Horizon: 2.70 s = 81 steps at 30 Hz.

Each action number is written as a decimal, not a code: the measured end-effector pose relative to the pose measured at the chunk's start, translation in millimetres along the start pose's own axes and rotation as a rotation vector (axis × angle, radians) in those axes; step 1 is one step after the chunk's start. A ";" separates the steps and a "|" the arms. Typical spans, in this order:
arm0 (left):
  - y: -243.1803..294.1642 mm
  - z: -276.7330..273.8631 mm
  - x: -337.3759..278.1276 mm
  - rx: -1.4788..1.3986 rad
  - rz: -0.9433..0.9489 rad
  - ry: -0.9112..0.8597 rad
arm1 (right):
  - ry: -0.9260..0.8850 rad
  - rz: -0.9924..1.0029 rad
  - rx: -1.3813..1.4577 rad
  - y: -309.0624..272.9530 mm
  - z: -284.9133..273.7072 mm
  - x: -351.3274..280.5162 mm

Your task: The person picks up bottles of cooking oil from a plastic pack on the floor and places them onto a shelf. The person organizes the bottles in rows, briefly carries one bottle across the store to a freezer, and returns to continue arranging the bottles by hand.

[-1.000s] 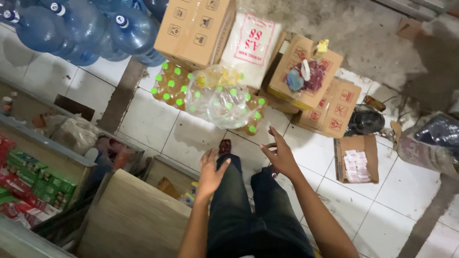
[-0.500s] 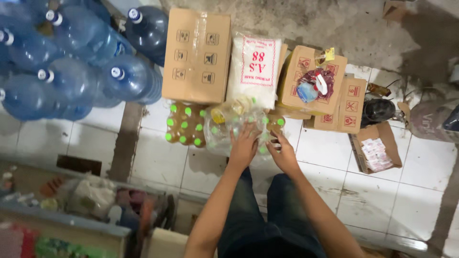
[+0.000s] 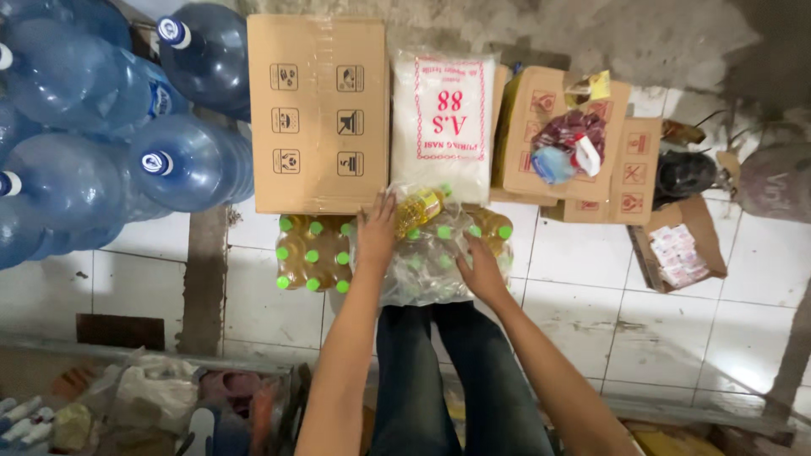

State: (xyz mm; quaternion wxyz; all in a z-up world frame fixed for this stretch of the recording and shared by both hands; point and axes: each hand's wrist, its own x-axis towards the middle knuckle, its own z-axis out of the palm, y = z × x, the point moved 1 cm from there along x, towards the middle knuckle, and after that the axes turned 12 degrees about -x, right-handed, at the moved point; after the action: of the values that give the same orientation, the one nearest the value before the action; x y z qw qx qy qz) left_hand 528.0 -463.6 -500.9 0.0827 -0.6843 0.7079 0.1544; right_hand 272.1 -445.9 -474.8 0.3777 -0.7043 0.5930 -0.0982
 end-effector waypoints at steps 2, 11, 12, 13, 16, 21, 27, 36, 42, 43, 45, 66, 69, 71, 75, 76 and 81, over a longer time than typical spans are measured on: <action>0.2 -5.9 -4.1 -0.064 0.024 0.053 | 0.011 -0.039 -0.066 3.4 14.0 29.0; 20.1 -31.8 -23.8 -0.376 -0.090 0.009 | -0.068 -0.062 -0.526 17.5 115.4 122.7; 22.0 -32.3 -25.2 -0.381 -0.110 -0.015 | -0.095 -0.059 -0.598 22.1 127.7 127.7; 23.5 -32.6 -28.1 -0.385 -0.126 -0.043 | -0.122 -0.051 -0.667 27.5 138.0 129.7; 27.4 -30.7 -33.5 -0.383 -0.143 -0.055 | -0.246 -0.051 -0.778 37.9 150.4 139.5; 30.4 -26.2 -35.8 -0.360 -0.171 -0.020 | -0.057 -0.221 -0.793 27.1 121.3 131.9; 34.5 -28.0 -39.0 -0.329 -0.188 -0.014 | 0.080 -0.234 -0.797 9.9 80.2 96.3; 26.0 -22.4 -73.8 -0.511 -0.292 -0.076 | -0.257 0.023 -0.686 22.1 71.0 -6.9; 19.9 -34.4 -137.2 -0.836 -0.174 -0.100 | -0.164 0.238 -0.434 -9.3 26.9 -111.0; 22.1 -40.1 -147.4 -0.809 -0.130 -0.110 | -0.202 0.274 -0.337 -16.2 11.3 -128.1; 27.0 -57.6 -165.4 -0.778 -0.125 -0.153 | -0.185 0.254 -0.328 -36.8 -22.1 -157.0; 143.4 -188.9 -154.7 -1.271 0.307 -0.136 | 0.472 0.919 0.463 -80.7 -215.6 -366.2; 197.2 -197.4 -149.6 -1.233 0.443 -0.121 | 0.573 0.854 0.382 -54.9 -234.3 -380.8; 237.3 -189.9 -144.8 -1.205 0.574 -0.078 | 0.564 0.919 0.510 -26.4 -242.8 -383.7; 330.0 -156.6 -123.4 -1.238 0.544 -0.221 | 0.572 0.960 0.546 48.8 -267.3 -386.8; 354.0 -148.2 -116.2 -1.247 0.536 -0.266 | 0.589 0.927 0.516 68.7 -275.7 -386.9; 486.5 -127.8 -74.9 -1.248 0.753 -0.227 | 0.591 0.913 0.363 153.4 -353.4 -393.9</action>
State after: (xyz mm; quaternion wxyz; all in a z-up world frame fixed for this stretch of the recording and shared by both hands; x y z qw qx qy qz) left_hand 60.1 -427.6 -305.0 -0.3078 -0.2945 0.6625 0.6162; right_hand -161.2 -236.3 -206.5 0.3149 -0.2435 0.8910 -0.2181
